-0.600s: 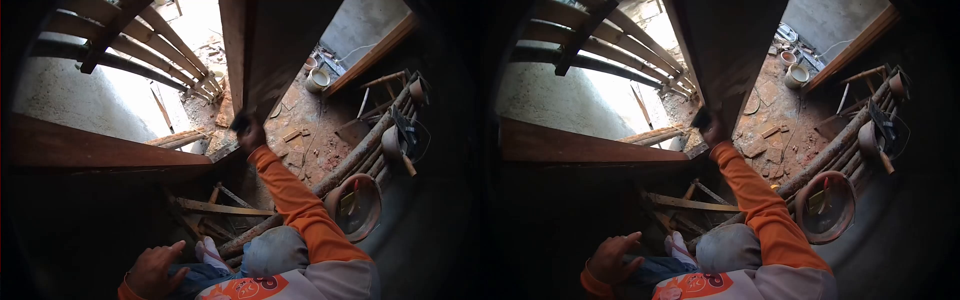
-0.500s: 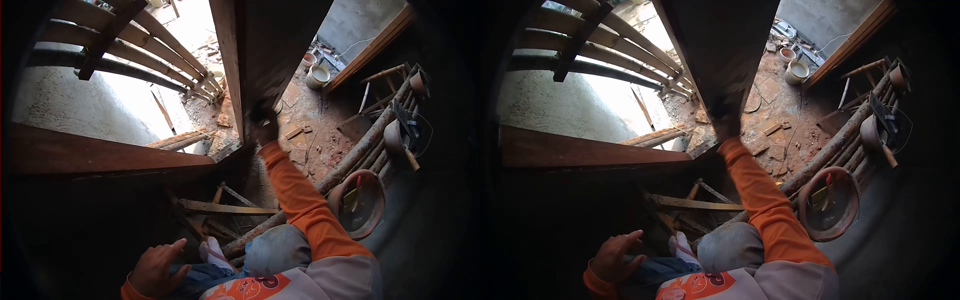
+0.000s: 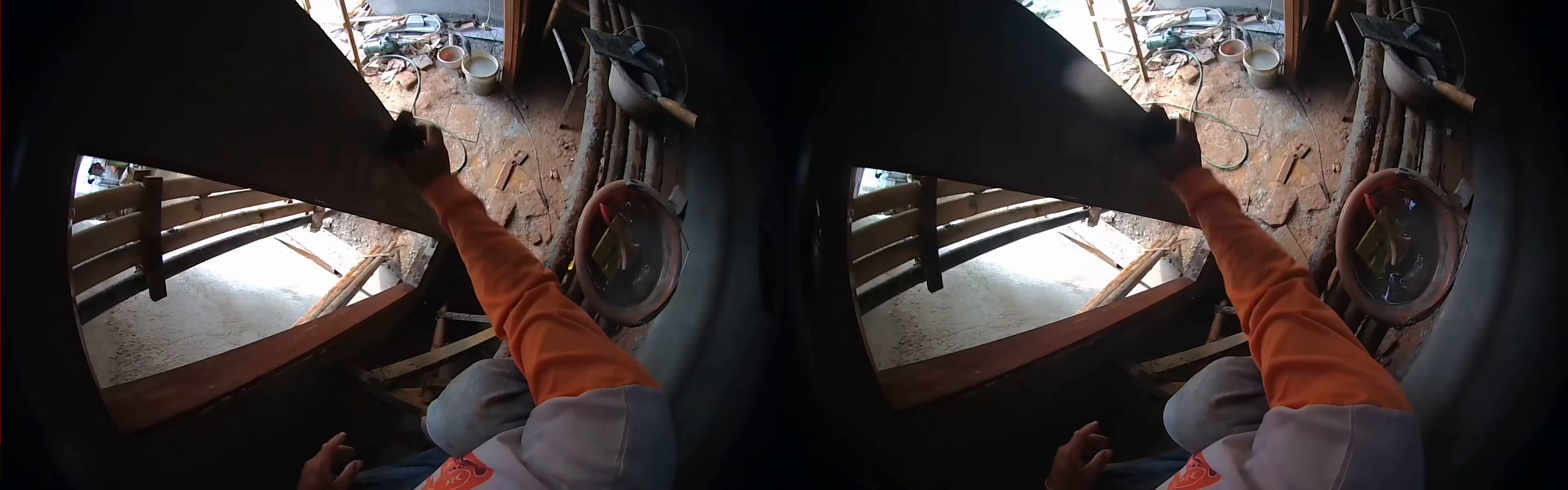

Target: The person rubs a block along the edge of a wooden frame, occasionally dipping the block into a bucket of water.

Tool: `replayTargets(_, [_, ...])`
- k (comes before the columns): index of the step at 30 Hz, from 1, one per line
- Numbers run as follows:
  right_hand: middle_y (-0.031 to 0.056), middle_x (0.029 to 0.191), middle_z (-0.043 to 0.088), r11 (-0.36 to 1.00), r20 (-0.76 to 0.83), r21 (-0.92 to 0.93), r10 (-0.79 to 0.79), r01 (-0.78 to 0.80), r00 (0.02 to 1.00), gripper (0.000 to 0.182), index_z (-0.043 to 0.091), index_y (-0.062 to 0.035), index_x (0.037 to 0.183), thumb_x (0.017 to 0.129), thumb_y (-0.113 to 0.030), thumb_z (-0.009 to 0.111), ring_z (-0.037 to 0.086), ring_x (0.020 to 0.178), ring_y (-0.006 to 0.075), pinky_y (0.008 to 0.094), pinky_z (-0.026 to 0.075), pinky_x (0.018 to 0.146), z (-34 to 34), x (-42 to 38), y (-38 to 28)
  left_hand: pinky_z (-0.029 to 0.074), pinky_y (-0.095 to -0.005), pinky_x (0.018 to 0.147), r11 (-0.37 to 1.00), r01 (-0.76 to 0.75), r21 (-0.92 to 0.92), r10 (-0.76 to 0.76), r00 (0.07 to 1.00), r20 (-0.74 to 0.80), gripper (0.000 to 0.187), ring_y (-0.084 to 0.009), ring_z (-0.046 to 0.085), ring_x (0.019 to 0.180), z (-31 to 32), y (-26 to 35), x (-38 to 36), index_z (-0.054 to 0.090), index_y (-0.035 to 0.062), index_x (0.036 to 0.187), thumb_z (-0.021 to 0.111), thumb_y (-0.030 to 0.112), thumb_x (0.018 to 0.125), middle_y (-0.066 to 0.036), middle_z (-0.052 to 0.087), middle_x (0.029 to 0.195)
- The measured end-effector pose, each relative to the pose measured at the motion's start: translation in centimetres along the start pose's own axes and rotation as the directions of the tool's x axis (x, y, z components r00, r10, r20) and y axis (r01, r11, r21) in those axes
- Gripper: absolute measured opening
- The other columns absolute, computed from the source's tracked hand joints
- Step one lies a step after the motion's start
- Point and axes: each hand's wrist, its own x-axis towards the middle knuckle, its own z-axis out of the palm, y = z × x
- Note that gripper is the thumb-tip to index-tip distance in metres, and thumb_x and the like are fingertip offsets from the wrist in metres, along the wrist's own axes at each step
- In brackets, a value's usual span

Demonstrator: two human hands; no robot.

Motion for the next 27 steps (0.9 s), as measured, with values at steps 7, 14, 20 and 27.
replayTargets(7, [0.0191, 0.1, 0.057, 0.873, 0.564, -0.178, -0.289, 0.455, 0.774, 0.039, 0.055, -0.0044, 0.108, 0.075, -0.021, 0.066, 0.05, 0.105, 0.0286, 0.0339, 0.031, 0.099, 2.5, -12.1, 7.4, 0.051, -0.0265, 0.07, 0.997, 0.001, -0.074, -0.001, 1.0, -0.001, 0.048, -0.0156, 0.062, 0.078, 0.3, 2.4, 0.7, 0.046, 0.0067, 0.124, 0.063, 0.003, 0.079, -0.01, 0.064, 0.095])
replayTargets(14, [0.0039, 0.09, 0.059, 0.721, 0.243, 0.547, 0.351, -0.427, 0.904, 0.026, 0.055, -0.0017, 0.102, 0.083, -0.019, 0.059, 0.057, 0.076, 0.013, 0.0297, 0.048, 0.067, -0.4, 0.8, 8.5, 0.051, -0.0274, 0.067, 0.999, 0.037, -0.026, -0.038, 0.999, -0.008, 0.05, -0.0161, 0.062, 0.077, 0.7, 1.5, -0.4, 0.046, 0.0073, 0.124, 0.064, 0.002, 0.078, -0.011, 0.064, 0.094])
replayTargets(20, [0.0076, 0.095, 0.06, 0.967, 0.135, 0.199, -0.188, 0.16, 0.973, 0.03, 0.051, -0.0007, 0.108, 0.082, -0.014, 0.059, 0.058, 0.085, 0.0169, 0.0299, 0.048, 0.078, 7.9, -7.3, 7.5, 0.051, -0.0283, 0.07, 0.997, -0.036, 0.07, 0.033, 0.998, 0.055, 0.052, -0.0185, 0.065, 0.079, 0.2, 1.9, 2.0, 0.045, 0.0023, 0.121, 0.068, 0.006, 0.075, -0.011, 0.064, 0.093])
replayTargets(27, [0.01, 0.092, 0.059, 0.992, -0.001, 0.072, -0.1, 0.1, 0.995, 0.035, 0.052, -0.0039, 0.101, 0.071, -0.016, 0.067, 0.057, 0.088, 0.0175, 0.0294, 0.047, 0.074, 0.1, 0.8, -1.5, 0.052, -0.0273, 0.069, 1.0, 0.011, 0.012, -0.012, 0.999, 0.04, 0.05, -0.0178, 0.066, 0.079, 0.1, 0.4, 0.6, 0.045, 0.0012, 0.12, 0.067, 0.006, 0.076, -0.012, 0.065, 0.093])
